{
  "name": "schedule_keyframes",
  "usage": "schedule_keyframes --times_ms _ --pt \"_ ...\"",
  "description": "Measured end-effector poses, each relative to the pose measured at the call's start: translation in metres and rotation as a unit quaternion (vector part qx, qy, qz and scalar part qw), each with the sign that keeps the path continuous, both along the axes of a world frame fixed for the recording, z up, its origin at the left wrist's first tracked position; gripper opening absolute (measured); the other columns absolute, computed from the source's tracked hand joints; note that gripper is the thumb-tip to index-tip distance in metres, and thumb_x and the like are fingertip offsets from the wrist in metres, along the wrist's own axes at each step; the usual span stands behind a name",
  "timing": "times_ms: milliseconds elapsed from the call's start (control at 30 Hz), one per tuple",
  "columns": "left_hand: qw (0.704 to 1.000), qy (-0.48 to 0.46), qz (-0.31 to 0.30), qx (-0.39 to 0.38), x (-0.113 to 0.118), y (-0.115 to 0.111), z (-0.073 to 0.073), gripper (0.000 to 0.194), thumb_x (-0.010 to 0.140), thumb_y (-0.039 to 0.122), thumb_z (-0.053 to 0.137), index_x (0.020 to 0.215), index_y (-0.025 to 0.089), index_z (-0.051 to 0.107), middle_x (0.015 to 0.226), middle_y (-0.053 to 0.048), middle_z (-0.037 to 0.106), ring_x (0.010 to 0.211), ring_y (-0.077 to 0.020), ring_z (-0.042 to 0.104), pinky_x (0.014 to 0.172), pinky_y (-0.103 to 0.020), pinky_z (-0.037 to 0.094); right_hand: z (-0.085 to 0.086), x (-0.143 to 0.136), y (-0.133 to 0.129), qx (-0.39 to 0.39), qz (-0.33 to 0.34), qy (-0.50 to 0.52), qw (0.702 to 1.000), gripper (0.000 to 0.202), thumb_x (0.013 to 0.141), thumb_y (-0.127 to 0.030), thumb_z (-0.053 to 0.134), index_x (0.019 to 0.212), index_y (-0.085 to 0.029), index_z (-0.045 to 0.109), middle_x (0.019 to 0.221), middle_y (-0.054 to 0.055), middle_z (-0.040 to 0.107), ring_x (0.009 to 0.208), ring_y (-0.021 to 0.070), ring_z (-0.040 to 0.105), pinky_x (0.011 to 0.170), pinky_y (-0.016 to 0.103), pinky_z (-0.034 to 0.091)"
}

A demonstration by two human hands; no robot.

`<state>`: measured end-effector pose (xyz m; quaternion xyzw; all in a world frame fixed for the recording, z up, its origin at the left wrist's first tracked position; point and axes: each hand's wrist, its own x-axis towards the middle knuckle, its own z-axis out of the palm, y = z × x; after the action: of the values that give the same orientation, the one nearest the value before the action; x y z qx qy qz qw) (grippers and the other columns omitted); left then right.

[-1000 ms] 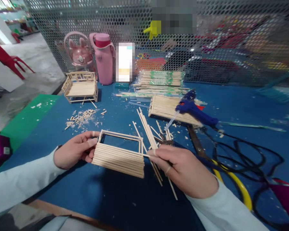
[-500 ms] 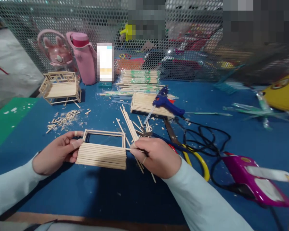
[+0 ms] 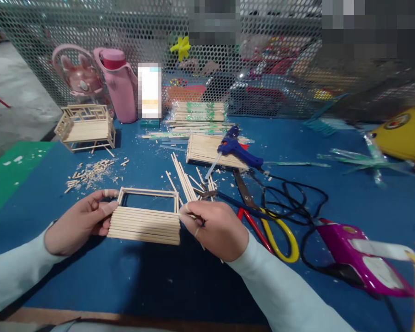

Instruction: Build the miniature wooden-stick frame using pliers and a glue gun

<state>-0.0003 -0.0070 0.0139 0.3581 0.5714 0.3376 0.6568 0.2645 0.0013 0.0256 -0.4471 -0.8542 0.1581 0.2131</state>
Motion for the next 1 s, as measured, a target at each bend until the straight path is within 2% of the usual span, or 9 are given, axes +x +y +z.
schedule_keyframes --times_ms 100,233,333,467,600,800,1000 --pt "1.0 -0.001 0.007 0.001 0.001 0.0004 0.0008 0.055 0.066 0.045 0.072 0.106 0.017 0.045 0.047 0.01 0.051 0.039 -0.0043 0.046 0.044 -0.017 0.047 0.0003 -0.0007 -0.0005 0.0 -0.001 -0.002 1.0 0.021 0.085 -0.019 0.048 0.068 -0.021 0.061 0.058 -0.003 0.061 0.052 0.0086 0.052 0.052 0.02 0.039" --pt "0.999 -0.013 0.03 -0.022 0.0026 0.0027 0.0059 0.033 0.077 0.032 0.062 0.103 0.016 0.049 0.048 0.008 0.051 0.038 -0.0045 0.046 0.04 -0.014 0.044 -0.0012 0.0001 0.0013 0.015 0.019 -0.007 1.0 0.023 0.087 -0.022 0.047 0.068 -0.022 0.061 0.06 -0.002 0.062 0.053 0.0103 0.055 0.053 0.022 0.041" --pt "0.998 -0.027 0.041 -0.034 0.0014 0.0048 0.0079 0.027 0.077 0.026 0.058 0.102 0.016 0.05 0.052 0.006 0.054 0.038 -0.005 0.047 0.038 -0.015 0.045 -0.0033 0.0008 0.0041 0.038 0.035 -0.005 0.999 0.023 0.088 -0.024 0.046 0.07 -0.023 0.061 0.064 0.0 0.066 0.056 0.0121 0.059 0.052 0.023 0.043" --pt "0.999 -0.032 0.008 -0.014 -0.0022 0.0047 0.005 0.039 0.072 0.025 0.064 0.105 0.015 0.046 0.045 0.008 0.052 0.038 -0.0064 0.048 0.039 -0.015 0.045 -0.005 0.0038 0.0064 0.059 0.06 -0.004 0.996 0.021 0.089 -0.025 0.047 0.074 -0.024 0.062 0.069 0.001 0.069 0.06 0.0134 0.063 0.054 0.023 0.046" --pt "0.999 -0.031 0.009 0.006 -0.0025 0.0028 0.0033 0.049 0.066 0.03 0.07 0.105 0.015 0.045 0.045 0.009 0.053 0.038 -0.005 0.046 0.04 -0.015 0.045 -0.0044 0.0054 0.0065 0.064 0.073 -0.009 0.995 0.02 0.089 -0.022 0.046 0.076 -0.023 0.062 0.07 0.001 0.068 0.062 0.0132 0.063 0.056 0.023 0.047" --pt "1.0 -0.023 0.018 0.003 0.0001 -0.0005 0.0069 0.06 0.06 0.037 0.076 0.106 0.016 0.045 0.046 0.009 0.052 0.04 -0.0046 0.046 0.04 -0.014 0.043 -0.0019 -0.001 0.0009 0.065 0.042 -0.007 0.997 0.021 0.087 -0.018 0.047 0.072 -0.022 0.061 0.063 0.0 0.063 0.058 0.0116 0.058 0.056 0.022 0.043" --pt "1.0 -0.025 0.01 0.011 -0.0011 -0.0023 0.0025 0.065 0.06 0.043 0.077 0.109 0.018 0.042 0.046 0.01 0.051 0.04 -0.0052 0.045 0.042 -0.017 0.044 -0.0067 -0.0026 -0.002 0.07 0.018 0.021 0.997 0.019 0.084 -0.017 0.05 0.069 -0.02 0.061 0.062 0.0 0.062 0.057 0.01 0.055 0.058 0.02 0.042"
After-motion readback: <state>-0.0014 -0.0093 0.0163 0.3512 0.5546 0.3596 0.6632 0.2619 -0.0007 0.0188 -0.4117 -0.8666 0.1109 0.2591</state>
